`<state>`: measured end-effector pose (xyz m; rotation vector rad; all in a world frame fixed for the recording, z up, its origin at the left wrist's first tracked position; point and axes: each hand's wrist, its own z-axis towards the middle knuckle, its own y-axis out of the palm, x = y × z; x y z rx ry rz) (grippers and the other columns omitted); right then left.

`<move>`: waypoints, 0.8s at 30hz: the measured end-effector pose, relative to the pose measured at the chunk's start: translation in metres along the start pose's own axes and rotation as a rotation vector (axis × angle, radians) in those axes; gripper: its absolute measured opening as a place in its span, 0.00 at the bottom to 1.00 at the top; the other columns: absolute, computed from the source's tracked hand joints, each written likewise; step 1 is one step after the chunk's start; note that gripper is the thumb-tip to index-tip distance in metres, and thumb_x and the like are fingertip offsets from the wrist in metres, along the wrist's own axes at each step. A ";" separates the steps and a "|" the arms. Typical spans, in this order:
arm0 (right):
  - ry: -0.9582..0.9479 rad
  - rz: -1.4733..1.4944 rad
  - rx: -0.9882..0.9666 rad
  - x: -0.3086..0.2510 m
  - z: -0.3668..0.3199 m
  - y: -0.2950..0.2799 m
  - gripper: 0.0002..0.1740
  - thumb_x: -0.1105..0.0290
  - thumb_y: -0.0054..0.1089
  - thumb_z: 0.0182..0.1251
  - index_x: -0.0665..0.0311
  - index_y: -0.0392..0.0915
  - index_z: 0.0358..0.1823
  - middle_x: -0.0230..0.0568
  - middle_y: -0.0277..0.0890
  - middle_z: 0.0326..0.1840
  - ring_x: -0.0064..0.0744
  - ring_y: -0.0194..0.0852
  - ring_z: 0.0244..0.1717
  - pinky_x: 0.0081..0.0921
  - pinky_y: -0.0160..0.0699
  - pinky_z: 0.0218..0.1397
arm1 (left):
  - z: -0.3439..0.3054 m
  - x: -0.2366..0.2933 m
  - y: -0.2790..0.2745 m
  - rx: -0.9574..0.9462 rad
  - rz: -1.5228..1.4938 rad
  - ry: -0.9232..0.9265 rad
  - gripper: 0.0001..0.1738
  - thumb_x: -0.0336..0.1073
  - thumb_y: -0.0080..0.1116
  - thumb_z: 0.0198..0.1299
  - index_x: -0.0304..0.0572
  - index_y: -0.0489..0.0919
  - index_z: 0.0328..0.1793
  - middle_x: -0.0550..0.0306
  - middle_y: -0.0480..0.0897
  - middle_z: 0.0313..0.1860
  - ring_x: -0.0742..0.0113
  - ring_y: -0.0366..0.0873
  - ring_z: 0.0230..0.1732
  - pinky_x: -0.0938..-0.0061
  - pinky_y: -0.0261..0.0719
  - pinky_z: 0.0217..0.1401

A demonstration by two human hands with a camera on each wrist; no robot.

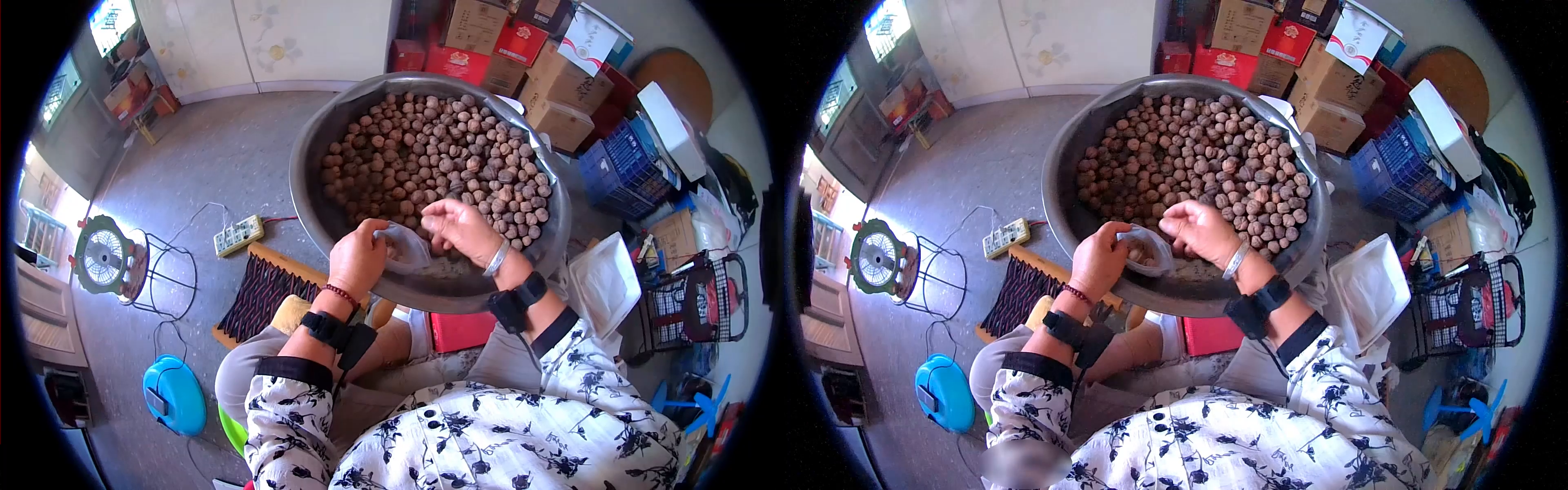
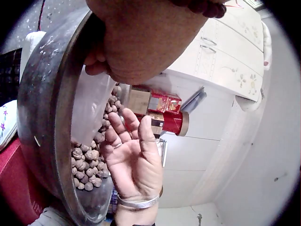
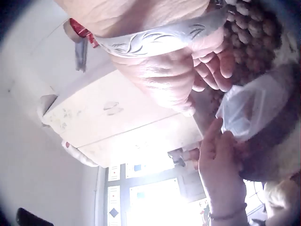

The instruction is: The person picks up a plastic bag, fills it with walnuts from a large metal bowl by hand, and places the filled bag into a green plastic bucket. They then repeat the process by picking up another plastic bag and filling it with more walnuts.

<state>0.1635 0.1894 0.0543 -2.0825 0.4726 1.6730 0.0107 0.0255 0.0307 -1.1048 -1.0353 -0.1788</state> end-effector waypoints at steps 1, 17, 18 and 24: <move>-0.009 -0.054 0.063 -0.002 0.003 -0.008 0.16 0.62 0.66 0.68 0.65 0.78 0.49 0.30 0.80 0.35 0.16 0.76 0.27 0.14 0.74 0.27 | -0.001 0.000 -0.001 -0.003 0.005 0.009 0.14 0.37 0.54 0.63 0.50 0.83 0.53 0.43 0.86 0.38 0.45 0.84 0.44 0.58 0.81 0.50; -0.043 -1.144 0.225 0.087 0.054 -0.095 0.14 0.74 0.65 0.53 0.63 0.80 0.44 0.48 0.83 0.39 0.47 0.83 0.43 0.37 0.81 0.49 | -0.001 -0.003 0.000 -0.013 0.021 0.012 0.16 0.36 0.53 0.62 0.49 0.82 0.54 0.42 0.86 0.38 0.44 0.84 0.44 0.57 0.81 0.51; -0.030 -1.160 0.202 0.092 0.058 -0.094 0.15 0.74 0.65 0.53 0.63 0.80 0.44 0.50 0.83 0.40 0.49 0.82 0.44 0.38 0.80 0.49 | -0.001 -0.004 0.001 -0.013 0.022 0.012 0.16 0.36 0.53 0.62 0.49 0.82 0.54 0.42 0.86 0.38 0.44 0.84 0.44 0.57 0.81 0.51; -0.108 -1.310 0.203 0.106 0.059 -0.094 0.17 0.70 0.66 0.50 0.63 0.80 0.44 0.53 0.82 0.40 0.53 0.81 0.45 0.41 0.80 0.50 | -0.001 -0.005 0.003 0.022 0.017 0.035 0.14 0.34 0.56 0.61 0.47 0.82 0.53 0.44 0.85 0.35 0.46 0.84 0.40 0.59 0.82 0.45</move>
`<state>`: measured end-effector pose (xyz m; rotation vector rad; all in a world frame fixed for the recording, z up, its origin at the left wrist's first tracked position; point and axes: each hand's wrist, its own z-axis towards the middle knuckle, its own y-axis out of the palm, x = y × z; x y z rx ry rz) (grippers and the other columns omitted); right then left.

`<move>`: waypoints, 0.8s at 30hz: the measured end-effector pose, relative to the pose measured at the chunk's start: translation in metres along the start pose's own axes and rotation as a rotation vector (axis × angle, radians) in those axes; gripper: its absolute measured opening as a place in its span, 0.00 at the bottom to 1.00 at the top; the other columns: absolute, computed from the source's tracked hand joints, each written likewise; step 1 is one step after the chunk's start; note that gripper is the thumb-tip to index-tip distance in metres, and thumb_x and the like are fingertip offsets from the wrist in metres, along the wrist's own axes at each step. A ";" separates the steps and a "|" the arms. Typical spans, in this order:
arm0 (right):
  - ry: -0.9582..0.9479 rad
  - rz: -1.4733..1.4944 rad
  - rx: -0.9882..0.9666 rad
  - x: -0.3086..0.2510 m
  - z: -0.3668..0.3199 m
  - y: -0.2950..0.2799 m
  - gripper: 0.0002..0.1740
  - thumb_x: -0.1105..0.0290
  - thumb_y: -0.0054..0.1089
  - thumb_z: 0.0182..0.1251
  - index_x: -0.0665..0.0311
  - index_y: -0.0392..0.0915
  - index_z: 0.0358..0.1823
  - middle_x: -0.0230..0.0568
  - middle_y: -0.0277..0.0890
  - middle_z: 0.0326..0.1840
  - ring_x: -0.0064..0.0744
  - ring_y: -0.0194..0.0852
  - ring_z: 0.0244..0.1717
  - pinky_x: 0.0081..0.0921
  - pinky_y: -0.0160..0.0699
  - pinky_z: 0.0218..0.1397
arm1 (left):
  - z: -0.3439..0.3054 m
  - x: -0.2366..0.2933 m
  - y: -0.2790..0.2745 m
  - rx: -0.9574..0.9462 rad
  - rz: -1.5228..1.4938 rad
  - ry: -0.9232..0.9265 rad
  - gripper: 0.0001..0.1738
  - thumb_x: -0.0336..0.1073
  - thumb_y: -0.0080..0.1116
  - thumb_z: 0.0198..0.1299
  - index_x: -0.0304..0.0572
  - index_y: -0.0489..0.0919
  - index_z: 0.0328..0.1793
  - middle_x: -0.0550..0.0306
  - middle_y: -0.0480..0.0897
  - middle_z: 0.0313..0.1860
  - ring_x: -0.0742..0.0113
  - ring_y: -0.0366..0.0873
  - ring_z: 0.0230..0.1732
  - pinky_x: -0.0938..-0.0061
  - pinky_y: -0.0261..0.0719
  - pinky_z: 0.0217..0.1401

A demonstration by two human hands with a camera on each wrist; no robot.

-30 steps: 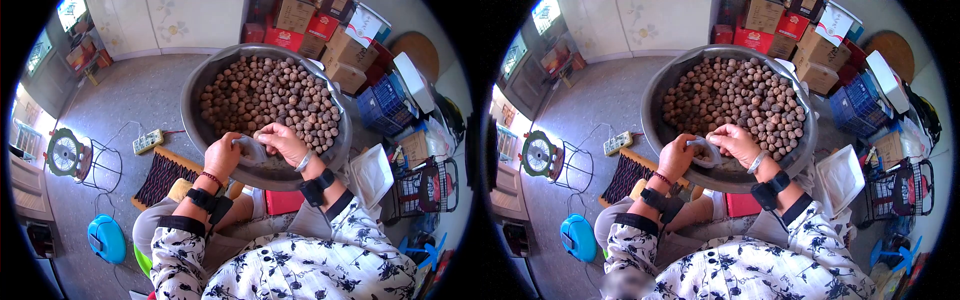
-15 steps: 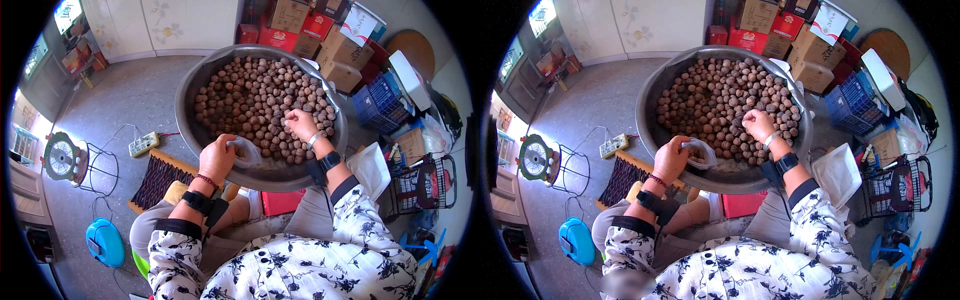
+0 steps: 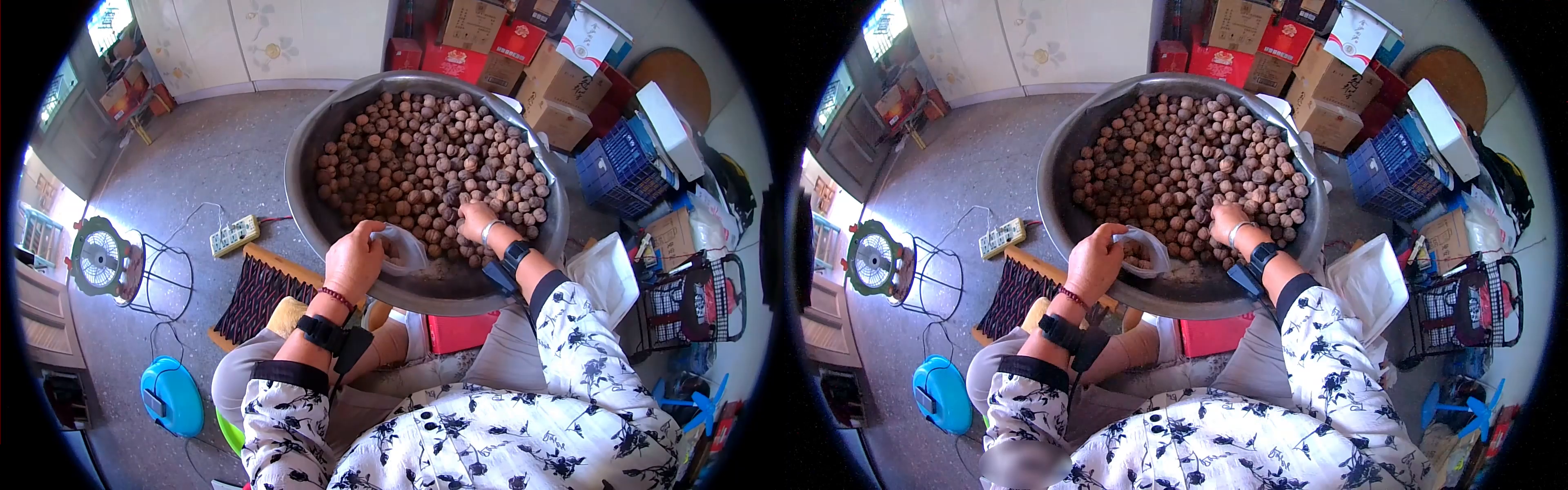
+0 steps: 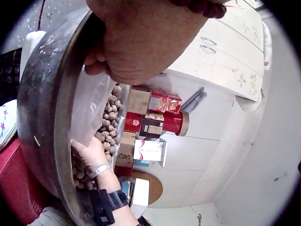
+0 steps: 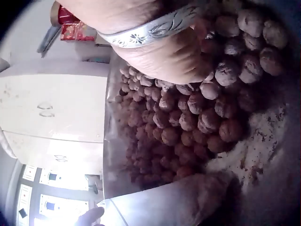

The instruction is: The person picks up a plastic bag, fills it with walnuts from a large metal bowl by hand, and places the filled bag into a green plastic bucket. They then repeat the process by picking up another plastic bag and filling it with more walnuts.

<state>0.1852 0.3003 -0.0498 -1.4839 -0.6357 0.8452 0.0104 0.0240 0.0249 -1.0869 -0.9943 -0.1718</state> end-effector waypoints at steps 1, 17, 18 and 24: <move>-0.014 -0.049 0.012 0.000 0.000 0.001 0.17 0.69 0.66 0.49 0.63 0.80 0.43 0.54 0.82 0.40 0.54 0.81 0.45 0.41 0.80 0.50 | 0.000 0.000 0.000 0.002 0.004 -0.001 0.14 0.34 0.56 0.61 0.47 0.82 0.53 0.44 0.85 0.35 0.46 0.84 0.40 0.60 0.82 0.45; 0.350 0.255 -0.055 -0.029 0.006 -0.019 0.24 0.52 0.69 0.52 0.69 0.80 0.36 0.57 0.82 0.43 0.54 0.82 0.47 0.42 0.79 0.53 | -0.003 0.008 -0.006 -0.043 0.003 -0.038 0.16 0.36 0.52 0.63 0.49 0.82 0.55 0.43 0.86 0.38 0.45 0.84 0.44 0.57 0.81 0.50; 0.304 0.179 -0.020 -0.029 0.006 -0.014 0.24 0.51 0.70 0.52 0.67 0.81 0.37 0.57 0.82 0.43 0.53 0.81 0.47 0.41 0.79 0.54 | -0.002 0.008 -0.006 -0.043 0.004 -0.037 0.16 0.36 0.52 0.63 0.49 0.82 0.55 0.43 0.86 0.38 0.45 0.84 0.44 0.57 0.81 0.50; 0.264 0.146 0.019 -0.022 0.004 -0.008 0.20 0.53 0.70 0.51 0.60 0.84 0.39 0.52 0.82 0.46 0.51 0.81 0.48 0.40 0.80 0.55 | -0.002 0.004 -0.003 -0.020 0.002 -0.011 0.16 0.36 0.52 0.63 0.50 0.82 0.55 0.43 0.86 0.37 0.44 0.83 0.43 0.57 0.81 0.50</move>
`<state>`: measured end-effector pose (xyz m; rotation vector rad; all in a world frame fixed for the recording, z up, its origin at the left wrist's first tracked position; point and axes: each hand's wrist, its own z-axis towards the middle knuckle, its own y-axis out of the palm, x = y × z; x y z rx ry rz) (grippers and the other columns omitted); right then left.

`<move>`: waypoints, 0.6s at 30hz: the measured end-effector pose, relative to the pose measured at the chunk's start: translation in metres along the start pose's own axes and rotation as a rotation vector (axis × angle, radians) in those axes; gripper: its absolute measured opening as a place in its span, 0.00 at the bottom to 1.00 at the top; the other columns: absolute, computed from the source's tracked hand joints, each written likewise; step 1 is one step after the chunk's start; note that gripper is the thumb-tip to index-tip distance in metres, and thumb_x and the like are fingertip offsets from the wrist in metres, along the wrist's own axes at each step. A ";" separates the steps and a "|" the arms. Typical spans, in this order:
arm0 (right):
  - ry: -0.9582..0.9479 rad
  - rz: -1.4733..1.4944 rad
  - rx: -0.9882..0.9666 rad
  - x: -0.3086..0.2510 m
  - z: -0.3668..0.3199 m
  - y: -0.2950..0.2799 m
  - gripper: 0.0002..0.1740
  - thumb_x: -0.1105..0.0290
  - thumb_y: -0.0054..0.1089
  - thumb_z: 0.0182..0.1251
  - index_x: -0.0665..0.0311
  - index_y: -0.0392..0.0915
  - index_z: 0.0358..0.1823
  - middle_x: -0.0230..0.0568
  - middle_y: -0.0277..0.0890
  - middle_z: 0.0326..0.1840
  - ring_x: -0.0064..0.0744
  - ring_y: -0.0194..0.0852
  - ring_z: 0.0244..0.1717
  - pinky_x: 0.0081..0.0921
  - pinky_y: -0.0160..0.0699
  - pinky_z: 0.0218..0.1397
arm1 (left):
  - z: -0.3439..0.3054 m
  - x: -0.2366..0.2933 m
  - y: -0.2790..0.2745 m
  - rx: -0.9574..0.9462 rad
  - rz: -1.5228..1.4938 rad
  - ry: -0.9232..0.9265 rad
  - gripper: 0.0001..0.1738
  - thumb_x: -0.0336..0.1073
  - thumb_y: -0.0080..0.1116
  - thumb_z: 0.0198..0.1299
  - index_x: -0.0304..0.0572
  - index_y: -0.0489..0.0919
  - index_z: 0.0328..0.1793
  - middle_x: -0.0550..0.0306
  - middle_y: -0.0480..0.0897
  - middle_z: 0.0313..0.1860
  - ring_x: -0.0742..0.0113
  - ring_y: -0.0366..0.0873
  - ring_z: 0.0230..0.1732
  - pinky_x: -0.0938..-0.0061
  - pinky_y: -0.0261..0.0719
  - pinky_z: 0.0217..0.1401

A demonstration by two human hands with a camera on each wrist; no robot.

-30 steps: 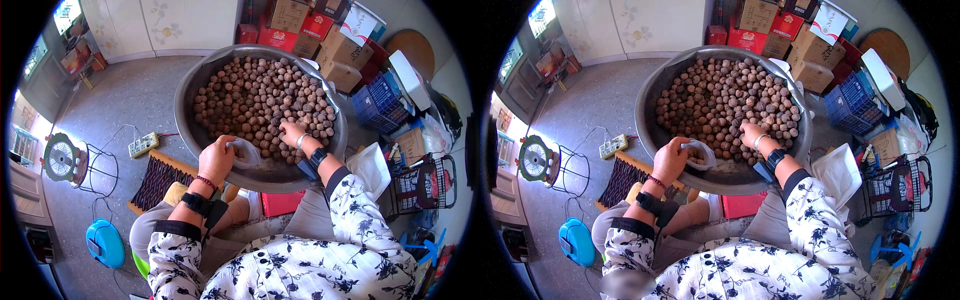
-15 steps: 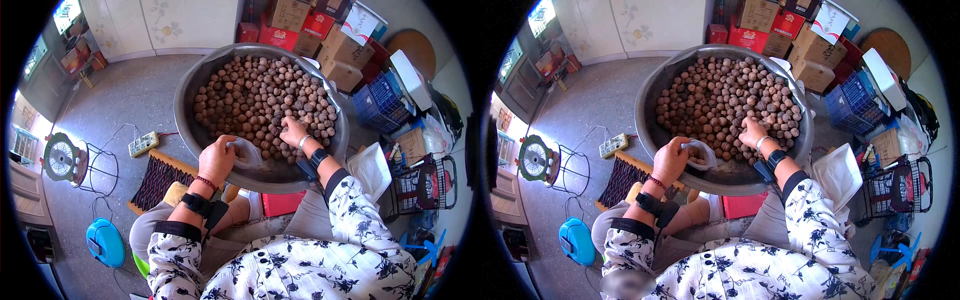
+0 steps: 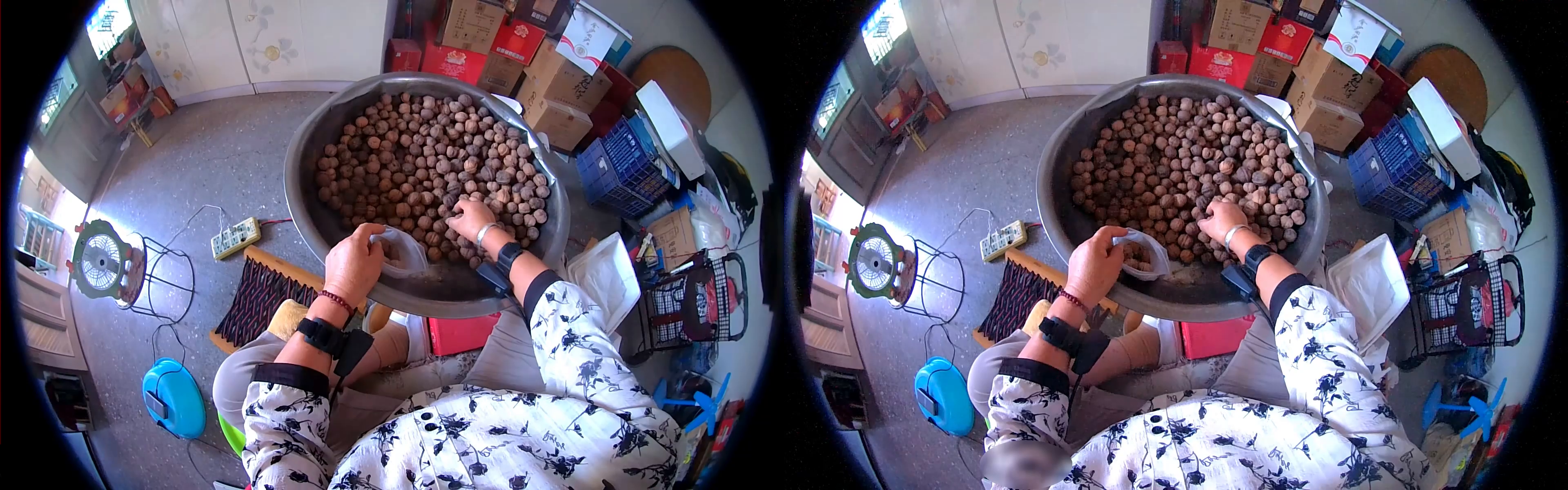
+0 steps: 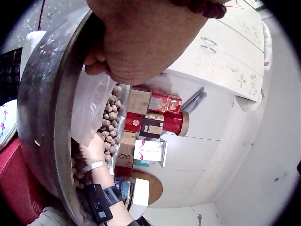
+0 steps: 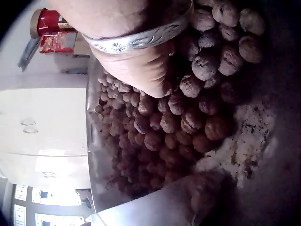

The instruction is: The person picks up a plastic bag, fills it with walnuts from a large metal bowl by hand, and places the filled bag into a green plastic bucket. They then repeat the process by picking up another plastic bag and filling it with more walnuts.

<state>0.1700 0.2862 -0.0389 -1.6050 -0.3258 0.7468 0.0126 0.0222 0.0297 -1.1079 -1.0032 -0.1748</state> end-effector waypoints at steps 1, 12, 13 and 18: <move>-0.032 0.007 0.010 0.003 0.001 -0.001 0.19 0.54 0.70 0.50 0.58 0.84 0.39 0.51 0.82 0.47 0.51 0.81 0.48 0.40 0.80 0.55 | 0.001 -0.002 0.001 0.002 -0.010 0.009 0.15 0.37 0.52 0.63 0.50 0.82 0.55 0.43 0.86 0.37 0.45 0.83 0.43 0.57 0.81 0.49; -0.225 0.560 0.040 -0.024 -0.031 -0.053 0.17 0.67 0.71 0.54 0.62 0.80 0.45 0.38 0.83 0.37 0.32 0.82 0.39 0.27 0.80 0.47 | 0.001 0.002 -0.002 -0.018 0.003 -0.007 0.15 0.36 0.52 0.63 0.50 0.82 0.54 0.43 0.86 0.36 0.45 0.84 0.43 0.58 0.81 0.49; -0.237 0.575 0.034 -0.031 -0.038 -0.059 0.16 0.70 0.69 0.54 0.62 0.80 0.45 0.37 0.82 0.39 0.28 0.81 0.39 0.24 0.80 0.47 | 0.000 0.002 -0.001 -0.011 0.000 0.000 0.15 0.36 0.53 0.63 0.50 0.82 0.54 0.43 0.86 0.37 0.45 0.84 0.43 0.58 0.81 0.49; -0.343 0.608 0.060 -0.060 -0.062 -0.080 0.17 0.72 0.69 0.54 0.63 0.79 0.46 0.35 0.80 0.43 0.25 0.79 0.41 0.21 0.78 0.47 | 0.001 -0.001 0.000 -0.005 -0.016 0.009 0.15 0.35 0.53 0.62 0.50 0.82 0.54 0.43 0.86 0.37 0.45 0.84 0.44 0.58 0.81 0.50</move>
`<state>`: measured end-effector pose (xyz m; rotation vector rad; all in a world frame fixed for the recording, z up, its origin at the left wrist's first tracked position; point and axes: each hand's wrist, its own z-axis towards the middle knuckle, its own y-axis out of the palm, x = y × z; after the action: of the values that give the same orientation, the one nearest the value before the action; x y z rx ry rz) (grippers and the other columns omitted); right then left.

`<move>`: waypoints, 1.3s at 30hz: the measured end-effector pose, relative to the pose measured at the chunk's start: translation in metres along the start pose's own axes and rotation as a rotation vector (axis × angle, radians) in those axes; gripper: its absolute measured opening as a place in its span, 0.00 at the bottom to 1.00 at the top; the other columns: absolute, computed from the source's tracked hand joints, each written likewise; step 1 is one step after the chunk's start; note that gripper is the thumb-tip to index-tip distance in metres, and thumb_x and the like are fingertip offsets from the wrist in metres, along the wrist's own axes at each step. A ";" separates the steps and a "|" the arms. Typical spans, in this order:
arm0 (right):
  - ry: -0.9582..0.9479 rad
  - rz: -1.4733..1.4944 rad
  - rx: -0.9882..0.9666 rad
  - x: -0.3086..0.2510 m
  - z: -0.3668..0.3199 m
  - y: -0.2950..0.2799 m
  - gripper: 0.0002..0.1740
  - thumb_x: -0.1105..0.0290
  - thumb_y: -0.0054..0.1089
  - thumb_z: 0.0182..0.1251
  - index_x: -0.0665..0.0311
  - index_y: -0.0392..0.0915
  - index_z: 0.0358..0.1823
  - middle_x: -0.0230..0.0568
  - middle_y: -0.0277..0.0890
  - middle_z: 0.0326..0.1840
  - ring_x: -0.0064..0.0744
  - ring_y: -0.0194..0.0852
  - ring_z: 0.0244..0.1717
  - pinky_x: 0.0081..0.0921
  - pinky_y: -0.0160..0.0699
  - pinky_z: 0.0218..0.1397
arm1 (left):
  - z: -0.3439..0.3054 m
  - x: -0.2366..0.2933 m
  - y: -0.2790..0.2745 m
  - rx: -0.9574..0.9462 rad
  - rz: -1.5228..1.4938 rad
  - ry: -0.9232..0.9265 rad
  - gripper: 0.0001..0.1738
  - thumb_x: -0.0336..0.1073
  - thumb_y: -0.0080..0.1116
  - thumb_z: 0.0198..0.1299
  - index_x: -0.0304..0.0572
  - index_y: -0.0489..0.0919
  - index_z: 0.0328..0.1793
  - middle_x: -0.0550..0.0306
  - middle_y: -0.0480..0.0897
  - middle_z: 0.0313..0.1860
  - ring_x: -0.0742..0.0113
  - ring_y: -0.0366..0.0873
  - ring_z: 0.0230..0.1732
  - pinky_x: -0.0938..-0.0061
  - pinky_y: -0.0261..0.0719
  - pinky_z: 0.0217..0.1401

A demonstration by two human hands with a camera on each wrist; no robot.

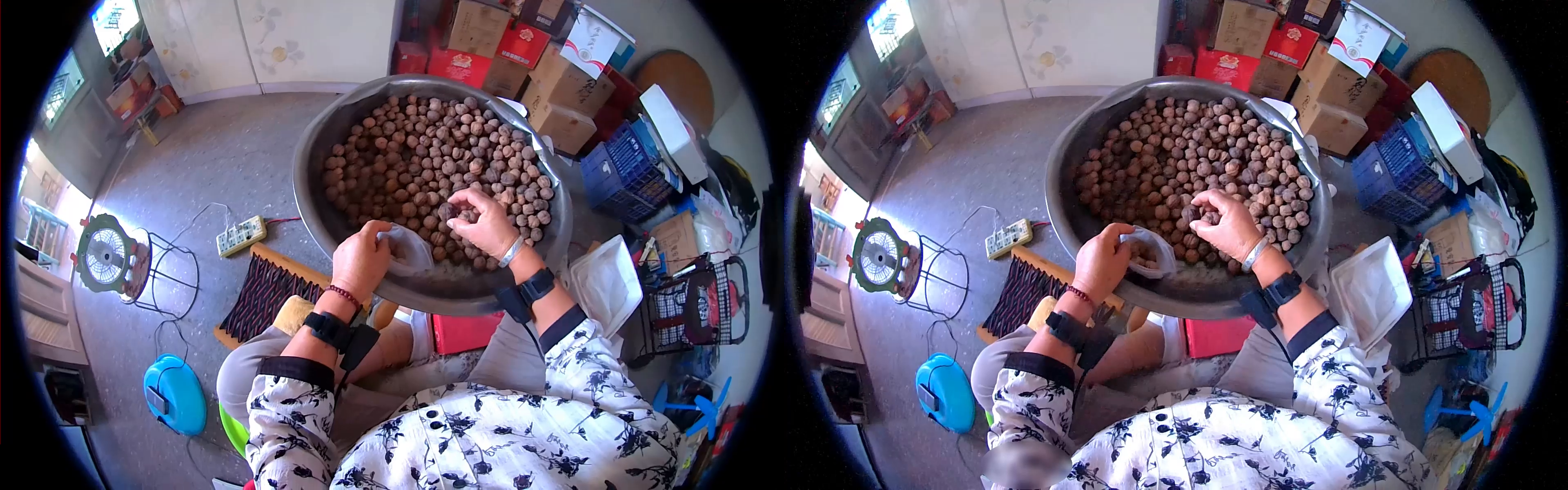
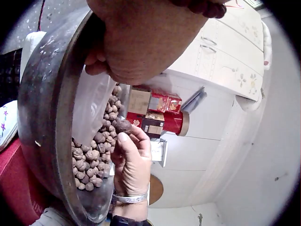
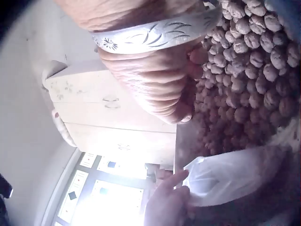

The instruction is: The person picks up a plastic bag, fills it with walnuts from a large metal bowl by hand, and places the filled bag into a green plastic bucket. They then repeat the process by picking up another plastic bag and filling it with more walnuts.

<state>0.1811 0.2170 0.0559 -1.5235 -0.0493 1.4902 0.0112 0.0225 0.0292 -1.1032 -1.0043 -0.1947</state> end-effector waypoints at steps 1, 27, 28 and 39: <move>-0.024 0.041 0.006 -0.007 -0.002 0.001 0.17 0.73 0.69 0.54 0.63 0.79 0.46 0.35 0.80 0.44 0.25 0.79 0.41 0.21 0.78 0.47 | 0.001 -0.002 0.002 0.010 0.003 0.008 0.15 0.35 0.53 0.62 0.50 0.82 0.54 0.43 0.86 0.37 0.45 0.84 0.44 0.58 0.81 0.50; 0.365 0.592 -0.290 -0.017 -0.015 0.017 0.16 0.75 0.66 0.63 0.65 0.77 0.52 0.31 0.79 0.41 0.20 0.76 0.40 0.19 0.78 0.45 | 0.003 0.001 0.002 0.010 0.028 -0.010 0.15 0.36 0.53 0.63 0.50 0.82 0.54 0.43 0.86 0.37 0.44 0.84 0.43 0.57 0.81 0.50; 0.294 0.562 -0.274 -0.013 -0.015 0.023 0.15 0.74 0.66 0.63 0.65 0.78 0.50 0.30 0.79 0.41 0.19 0.76 0.40 0.19 0.78 0.46 | 0.003 0.001 0.001 0.006 0.027 -0.010 0.15 0.36 0.53 0.63 0.50 0.82 0.54 0.43 0.86 0.38 0.44 0.84 0.43 0.57 0.81 0.50; 0.169 0.489 -0.301 -0.019 -0.015 0.040 0.14 0.74 0.67 0.65 0.65 0.79 0.51 0.26 0.79 0.42 0.14 0.75 0.39 0.17 0.77 0.45 | 0.003 0.001 0.002 -0.003 -0.017 -0.020 0.14 0.37 0.54 0.63 0.48 0.82 0.53 0.42 0.86 0.38 0.44 0.84 0.44 0.57 0.81 0.50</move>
<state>0.1659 0.1754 0.0419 -2.0015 0.2228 1.7836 0.0111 0.0268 0.0289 -1.1010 -1.0318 -0.1996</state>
